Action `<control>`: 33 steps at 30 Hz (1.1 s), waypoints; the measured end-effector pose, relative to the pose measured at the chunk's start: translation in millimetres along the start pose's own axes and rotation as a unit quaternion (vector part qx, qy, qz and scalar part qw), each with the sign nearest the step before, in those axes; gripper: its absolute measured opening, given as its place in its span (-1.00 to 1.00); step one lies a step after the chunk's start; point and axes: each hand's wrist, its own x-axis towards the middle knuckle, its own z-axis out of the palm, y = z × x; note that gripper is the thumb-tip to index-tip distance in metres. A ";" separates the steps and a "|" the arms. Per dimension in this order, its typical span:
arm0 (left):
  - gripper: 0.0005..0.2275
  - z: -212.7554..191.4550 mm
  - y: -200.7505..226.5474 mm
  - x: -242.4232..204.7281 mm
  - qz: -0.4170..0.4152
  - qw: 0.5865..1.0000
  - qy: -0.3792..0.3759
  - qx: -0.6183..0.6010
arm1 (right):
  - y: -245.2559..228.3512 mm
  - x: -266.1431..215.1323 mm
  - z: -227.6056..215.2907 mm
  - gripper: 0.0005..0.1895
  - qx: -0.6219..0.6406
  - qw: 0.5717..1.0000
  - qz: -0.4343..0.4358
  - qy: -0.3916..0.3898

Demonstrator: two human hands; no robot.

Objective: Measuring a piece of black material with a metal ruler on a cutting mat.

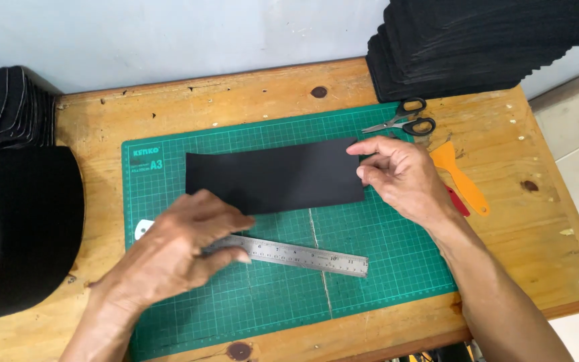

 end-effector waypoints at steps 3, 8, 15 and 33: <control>-0.61 15.1 -4.2 -2.1 -0.055 0.994 -0.084 0.044 | 7.1 0.6 -1.3 -0.60 -0.001 1.000 -0.022 -0.002; -0.82 18.8 3.1 -2.6 -0.077 0.989 -0.111 0.052 | -8.1 -4.6 -4.3 -0.68 -0.043 0.999 0.005 -0.014; -0.88 -8.1 20.8 -3.0 -0.115 0.965 -0.214 -0.101 | -17.7 -11.6 -4.7 -0.68 -0.061 0.997 0.023 -0.031; -0.59 0.6 -33.1 7.2 -0.156 0.985 -0.064 0.037 | -14.8 -9.8 -4.9 -0.65 -0.116 0.990 0.009 -0.075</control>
